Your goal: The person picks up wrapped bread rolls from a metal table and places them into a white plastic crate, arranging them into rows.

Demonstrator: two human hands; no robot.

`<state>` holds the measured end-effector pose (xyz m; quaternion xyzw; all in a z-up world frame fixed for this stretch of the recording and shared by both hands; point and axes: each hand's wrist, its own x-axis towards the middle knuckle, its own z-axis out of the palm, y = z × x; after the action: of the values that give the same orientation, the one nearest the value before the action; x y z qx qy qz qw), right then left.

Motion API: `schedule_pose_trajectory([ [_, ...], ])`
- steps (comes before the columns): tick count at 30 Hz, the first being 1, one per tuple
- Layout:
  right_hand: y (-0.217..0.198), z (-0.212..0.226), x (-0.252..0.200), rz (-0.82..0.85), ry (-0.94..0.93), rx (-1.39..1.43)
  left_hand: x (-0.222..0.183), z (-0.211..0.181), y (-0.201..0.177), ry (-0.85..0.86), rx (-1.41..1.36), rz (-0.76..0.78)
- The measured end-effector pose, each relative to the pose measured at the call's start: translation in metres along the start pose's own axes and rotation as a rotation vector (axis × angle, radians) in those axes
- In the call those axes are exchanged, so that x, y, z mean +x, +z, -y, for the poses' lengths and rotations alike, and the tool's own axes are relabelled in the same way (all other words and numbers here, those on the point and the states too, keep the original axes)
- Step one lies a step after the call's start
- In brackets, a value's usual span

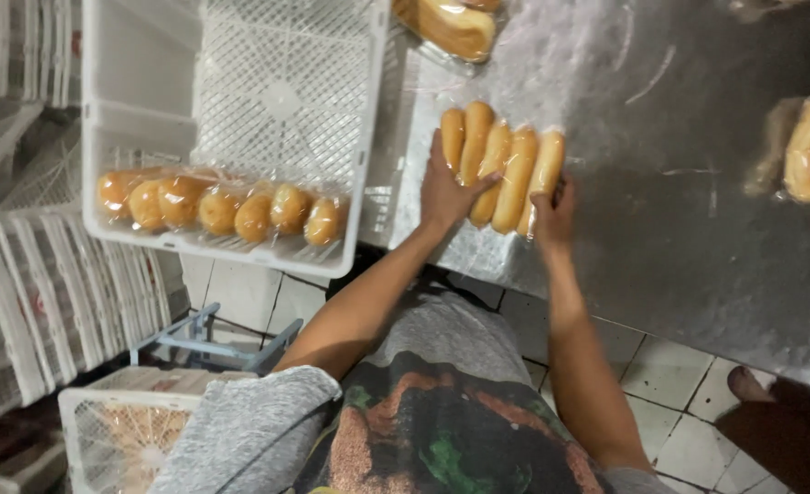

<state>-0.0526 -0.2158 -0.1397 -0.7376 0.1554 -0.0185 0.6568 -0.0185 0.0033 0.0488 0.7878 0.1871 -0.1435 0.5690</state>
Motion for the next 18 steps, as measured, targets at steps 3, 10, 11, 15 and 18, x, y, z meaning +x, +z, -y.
schedule_pose_trajectory([
  [3,-0.004,-0.035,0.009,-0.084,0.357,0.254,0.008,0.023,0.009,-0.094,-0.098,0.007],
  [10,0.064,0.236,-0.047,0.167,-0.090,0.160,-0.058,-0.065,-0.102,0.281,-0.193,-0.062],
  [11,0.096,0.270,-0.056,0.225,-0.267,0.171,-0.055,-0.075,-0.137,0.336,-0.202,-0.062],
  [15,0.217,0.359,-0.081,0.320,-0.141,0.172,-0.002,-0.039,-0.262,0.616,0.028,-0.288],
  [18,0.296,0.395,-0.093,0.467,0.022,-0.031,0.021,-0.025,-0.361,0.520,0.160,-0.121],
])
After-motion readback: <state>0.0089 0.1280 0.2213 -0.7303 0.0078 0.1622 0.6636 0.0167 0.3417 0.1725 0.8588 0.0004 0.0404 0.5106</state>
